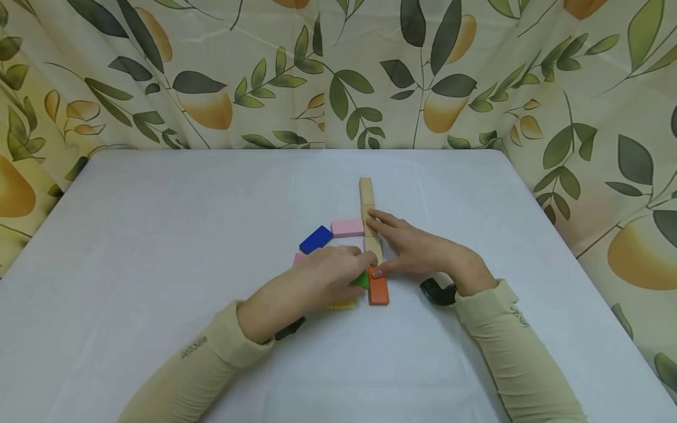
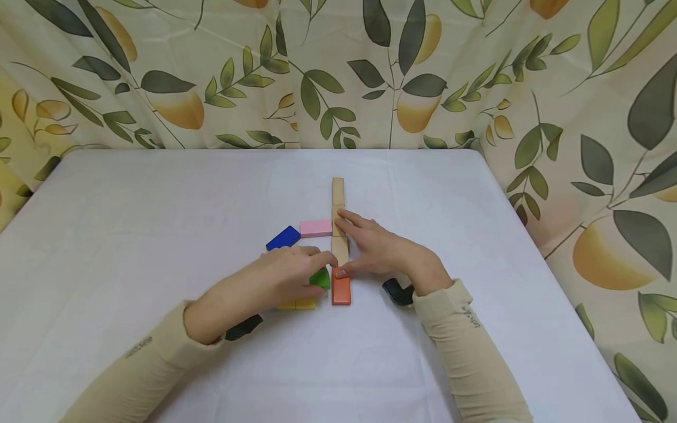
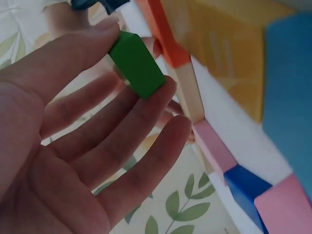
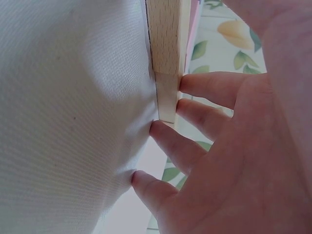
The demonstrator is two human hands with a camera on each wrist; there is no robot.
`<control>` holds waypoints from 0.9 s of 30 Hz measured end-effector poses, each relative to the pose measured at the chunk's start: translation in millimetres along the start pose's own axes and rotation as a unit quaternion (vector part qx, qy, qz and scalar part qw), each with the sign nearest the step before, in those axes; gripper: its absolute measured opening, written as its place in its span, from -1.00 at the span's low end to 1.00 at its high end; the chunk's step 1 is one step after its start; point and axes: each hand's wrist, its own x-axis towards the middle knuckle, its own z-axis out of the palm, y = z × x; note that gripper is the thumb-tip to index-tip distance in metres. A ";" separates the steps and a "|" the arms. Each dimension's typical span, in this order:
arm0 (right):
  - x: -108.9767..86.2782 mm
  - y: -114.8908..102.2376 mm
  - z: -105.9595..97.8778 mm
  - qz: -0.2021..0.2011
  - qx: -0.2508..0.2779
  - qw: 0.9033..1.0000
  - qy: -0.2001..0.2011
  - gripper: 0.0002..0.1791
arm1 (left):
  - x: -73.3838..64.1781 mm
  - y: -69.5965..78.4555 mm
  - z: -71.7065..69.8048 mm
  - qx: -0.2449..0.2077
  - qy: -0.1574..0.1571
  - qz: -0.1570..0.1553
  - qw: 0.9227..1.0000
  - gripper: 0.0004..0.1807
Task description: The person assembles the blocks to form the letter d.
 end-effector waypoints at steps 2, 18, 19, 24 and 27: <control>-0.1 0.3 0.0 -0.004 -0.002 1.000 0.001 0.16 | 0.2 1.6 2.2 0.003 0.005 0.007 1.000 -0.57; -0.4 -0.2 1.0 -0.010 -0.004 1.000 0.005 0.11 | -1.4 7.6 14.9 0.010 0.004 0.007 1.000 -0.42; -0.3 -0.4 1.0 -0.010 -0.005 1.000 0.005 0.11 | -1.0 7.9 15.4 0.011 0.001 0.004 1.000 -0.41; -0.8 -1.9 0.4 -0.008 -0.006 1.000 0.004 0.12 | 0.6 9.2 16.6 0.015 -0.008 -0.005 1.000 -0.35; -1.2 -1.7 0.1 -0.010 -0.008 1.000 0.006 0.14 | 1.3 9.8 17.1 0.014 -0.010 -0.007 1.000 -0.33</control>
